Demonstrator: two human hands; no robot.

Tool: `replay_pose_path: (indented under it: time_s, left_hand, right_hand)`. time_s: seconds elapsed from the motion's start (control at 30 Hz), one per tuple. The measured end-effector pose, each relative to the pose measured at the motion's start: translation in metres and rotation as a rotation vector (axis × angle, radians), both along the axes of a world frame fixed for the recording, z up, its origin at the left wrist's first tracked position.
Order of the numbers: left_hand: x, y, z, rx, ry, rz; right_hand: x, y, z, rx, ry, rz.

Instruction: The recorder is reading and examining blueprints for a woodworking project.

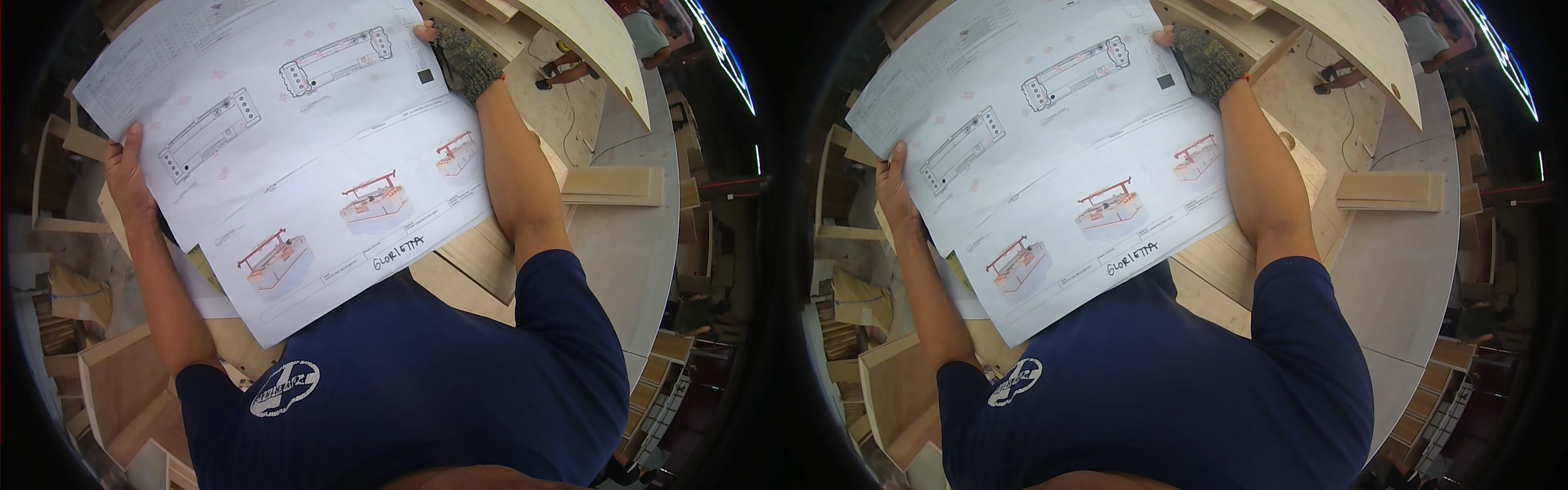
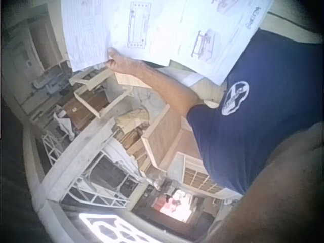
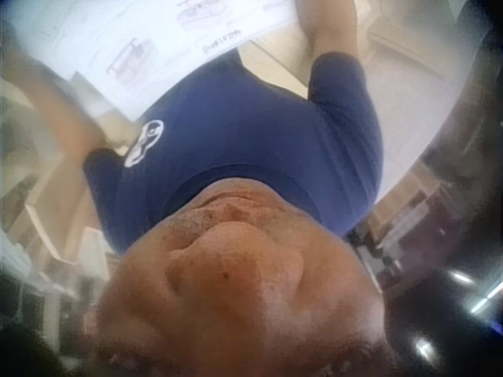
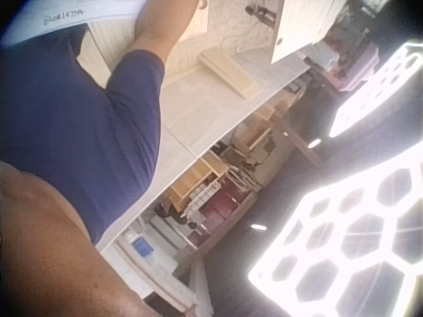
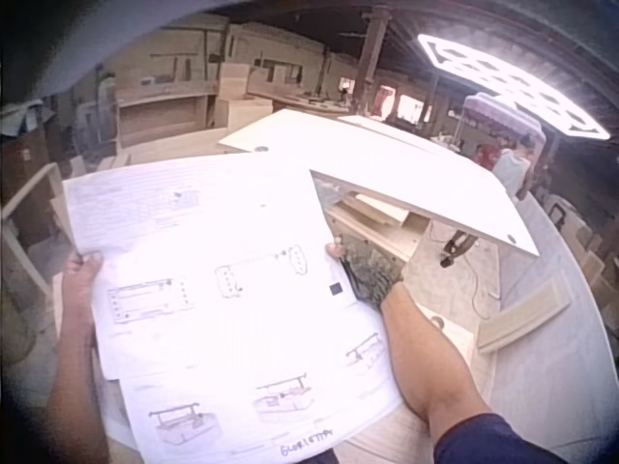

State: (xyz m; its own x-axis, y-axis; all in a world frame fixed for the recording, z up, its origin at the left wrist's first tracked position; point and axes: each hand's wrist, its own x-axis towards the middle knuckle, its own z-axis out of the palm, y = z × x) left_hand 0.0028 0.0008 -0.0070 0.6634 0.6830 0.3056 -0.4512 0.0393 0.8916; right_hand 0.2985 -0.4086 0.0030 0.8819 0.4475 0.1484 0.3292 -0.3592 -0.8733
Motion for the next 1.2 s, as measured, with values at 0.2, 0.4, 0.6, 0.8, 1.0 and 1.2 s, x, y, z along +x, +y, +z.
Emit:
replay_pose_path:
  time_s: [0.2,0.4,0.6,0.8,1.0,1.2]
  left_hand:
    - [-0.001,-0.001,0.001,-0.023,0.028,0.024]
    - [0.0,-0.002,0.003,-0.033,0.027,0.004]
    - [0.0,0.0,0.002,-0.037,0.013,-0.012]
    - [-0.001,0.001,0.001,-0.031,0.009,-0.022]
    - [-0.001,0.001,0.0,-0.019,0.014,-0.021]
    - [0.001,0.001,-0.001,-0.023,0.012,-0.021]
  right_hand:
    - [-0.034,0.005,0.019,-0.118,-0.221,-0.047]
    - [-0.058,0.006,0.056,-0.251,-0.092,-0.034]
    - [-0.048,0.006,0.045,0.038,0.244,0.051]
    - [-0.031,0.003,0.024,0.437,0.578,0.268]
    - [-0.029,0.003,0.025,0.445,0.663,0.354]
    - [-0.026,0.001,0.018,0.382,0.482,0.168]
